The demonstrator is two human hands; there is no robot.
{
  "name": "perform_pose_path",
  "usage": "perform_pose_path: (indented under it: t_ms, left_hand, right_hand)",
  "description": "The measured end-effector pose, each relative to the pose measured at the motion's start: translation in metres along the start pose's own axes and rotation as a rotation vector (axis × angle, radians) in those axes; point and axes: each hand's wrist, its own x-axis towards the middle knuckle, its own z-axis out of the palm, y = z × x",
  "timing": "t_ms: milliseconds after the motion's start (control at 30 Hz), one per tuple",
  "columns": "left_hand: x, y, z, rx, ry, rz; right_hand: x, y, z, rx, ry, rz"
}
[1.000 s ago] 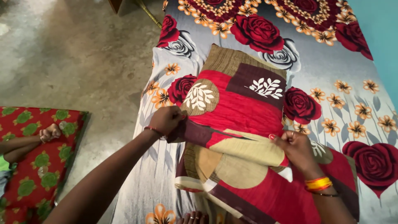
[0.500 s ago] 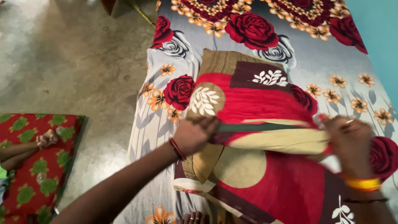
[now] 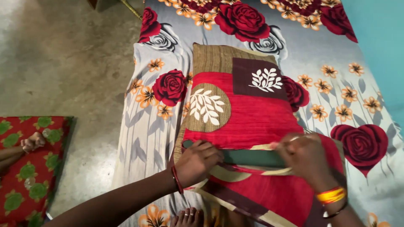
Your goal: Fold various pieces of fabric and stuff a pillowcase.
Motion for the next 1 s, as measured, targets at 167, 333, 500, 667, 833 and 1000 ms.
perform_pose_path:
  t_ms: [167,333,500,667,833,1000]
  left_hand:
    - [-0.012,0.023,0.017,0.01,-0.067,-0.137]
    - [-0.003,0.029,0.023,0.036,-0.335,-0.357]
    - [0.01,0.027,0.016,-0.023,-0.42,-0.249]
    - [0.023,0.053,-0.011,-0.066,-0.391,-0.315]
    - [0.018,0.045,-0.018,-0.086,-0.416,-0.303]
    - [0.005,0.017,-0.035,-0.224,-0.393,-0.503]
  right_hand:
    - [0.006,-0.067,0.022,0.112,0.073,-0.332]
    - [0.036,-0.11,0.034,-0.065,-0.015,-0.466]
    - [0.053,-0.089,0.083,-0.042,0.19,-0.529]
    - [0.096,-0.077,0.096,-0.275,0.156,-0.394]
    - [0.096,-0.083,0.083,-0.27,0.011,-0.39]
    - [0.08,-0.107,0.06,-0.201,-0.176,-0.394]
